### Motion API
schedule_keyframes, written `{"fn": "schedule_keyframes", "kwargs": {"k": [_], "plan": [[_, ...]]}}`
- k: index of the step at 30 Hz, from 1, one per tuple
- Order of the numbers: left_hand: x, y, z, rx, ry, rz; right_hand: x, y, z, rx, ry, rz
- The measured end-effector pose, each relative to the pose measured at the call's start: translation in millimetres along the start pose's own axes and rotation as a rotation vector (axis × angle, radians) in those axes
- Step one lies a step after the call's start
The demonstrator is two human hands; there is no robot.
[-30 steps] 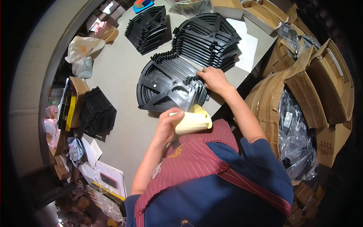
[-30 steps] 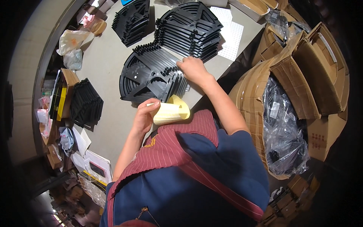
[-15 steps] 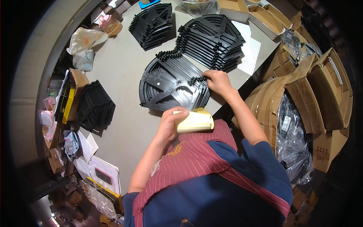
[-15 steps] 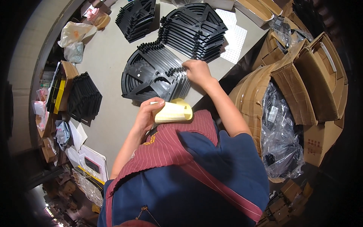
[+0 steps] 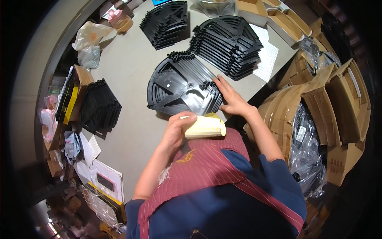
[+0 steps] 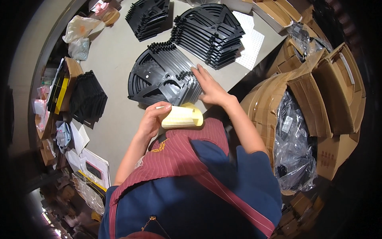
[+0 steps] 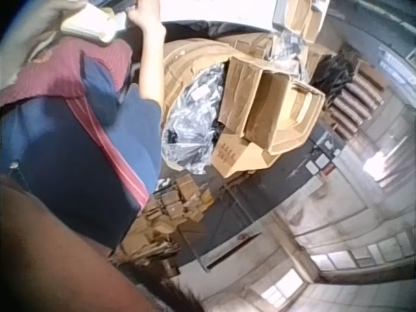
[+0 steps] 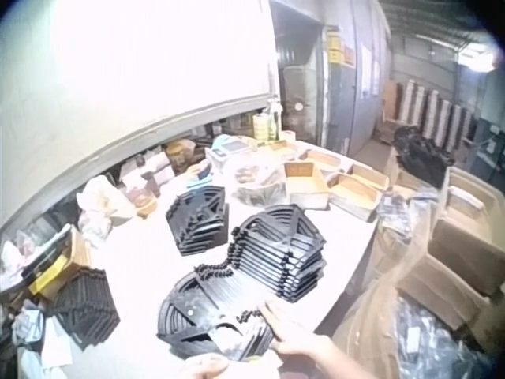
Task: The person peels small white circular stickers from a sheet and applies them to black plastic components before stacking the components on a table.
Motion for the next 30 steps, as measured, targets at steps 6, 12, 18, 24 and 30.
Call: {"fn": "schedule_keyframes", "kwargs": {"k": [6, 12, 18, 24, 30], "plan": [[10, 34, -13, 0.010, -0.079, -0.113, -30, -14, 15, 0.023, -0.006, -0.032], [23, 79, -44, -0.022, -0.192, -0.198, -81, -18, 22, -0.153, 0.068, -0.123], [26, 86, -48, -0.016, -0.182, -0.186, -121, -6, 26, -0.022, 0.093, -0.057], [23, 78, -48, -0.021, -0.203, -0.163, -127, -12, 29, 0.114, 0.086, -0.137], [19, 76, -47, 0.009, -0.224, -0.185, -124, -17, 27, 0.124, 0.017, -0.118]]}}
Point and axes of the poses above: each hand's wrist, its own x-axis away from the middle knuckle, its own y-axis out of the back of the hand, z = x × y, the point moved 6 cm from there along -x, towards the middle knuckle, and after that the axes turned 12 degrees about z, right-handed, at the moved point
